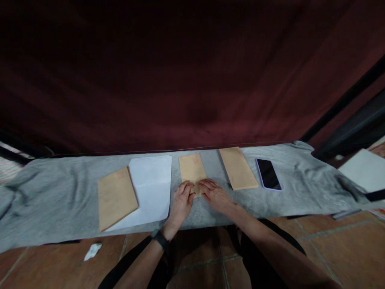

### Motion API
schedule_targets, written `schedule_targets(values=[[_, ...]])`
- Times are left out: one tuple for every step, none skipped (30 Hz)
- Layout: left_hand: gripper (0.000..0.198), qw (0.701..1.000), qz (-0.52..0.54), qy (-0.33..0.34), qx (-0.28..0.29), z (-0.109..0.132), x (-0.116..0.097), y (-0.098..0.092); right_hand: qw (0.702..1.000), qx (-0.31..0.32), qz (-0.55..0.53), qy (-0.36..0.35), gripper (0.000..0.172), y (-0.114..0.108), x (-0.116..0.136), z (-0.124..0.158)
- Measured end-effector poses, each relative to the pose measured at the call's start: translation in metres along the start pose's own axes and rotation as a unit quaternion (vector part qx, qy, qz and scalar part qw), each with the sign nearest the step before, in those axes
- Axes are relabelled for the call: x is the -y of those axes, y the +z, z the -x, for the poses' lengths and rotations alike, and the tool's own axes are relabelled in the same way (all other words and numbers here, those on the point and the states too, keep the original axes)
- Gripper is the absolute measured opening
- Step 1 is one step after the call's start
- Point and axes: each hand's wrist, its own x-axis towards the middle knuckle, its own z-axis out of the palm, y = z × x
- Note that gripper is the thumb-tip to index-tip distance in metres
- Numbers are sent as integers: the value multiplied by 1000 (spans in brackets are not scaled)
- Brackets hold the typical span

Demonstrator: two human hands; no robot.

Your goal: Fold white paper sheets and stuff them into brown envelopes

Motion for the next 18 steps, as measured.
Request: schedule_targets(values=[[35,1000,-16,-10,-12,2,1,2,1000,-1,7,-11,45,4,5,3],[37,999,-34,-19,-20,4,2,3,1000,-1,13,-21,46,8,10,6],[39,998,-52,-27,-21,6,2,3,999,1,20,-29,49,13,15,10],[40,997,-69,-33,-17,8,3,4,999,4,27,-33,52,18,19,14],[42,996,-85,-37,-8,9,2,4,999,5,35,-35,55,23,22,18],[43,994,-100,-40,3,10,2,4,998,5,42,-35,58,26,24,21],[45,992,-114,-43,14,11,0,3,998,5,49,-34,61,30,24,24],[46,991,-126,-45,23,11,-1,3,998,6,55,-32,62,32,23,26],[48,989,-136,-46,29,11,-2,2,998,7,60,-27,64,33,21,27],[51,988,-145,-47,32,10,-4,2,998,11,64,-20,64,33,19,27],[53,987,-151,-46,31,10,-6,2,998,16,67,-11,64,32,16,27],[55,987,-155,-42,29,10,-7,1,997,23,69,-3,63,31,13,26],[58,987,-153,-30,31,11,-9,1,997,28,72,5,63,30,10,26],[59,989,-146,-8,40,12,-11,1,997,31,73,11,62,28,8,25],[60,989,-134,23,54,13,-13,1,997,33,73,16,61,27,6,25],[60,988,-120,57,74,15,-15,1,997,34,72,19,61,26,5,25],[59,986,-107,87,93,18,-17,1,997,33,71,21,60,25,4,25],[57,984,-99,106,107,21,-19,0,997,33,71,22,59,24,3,26]])
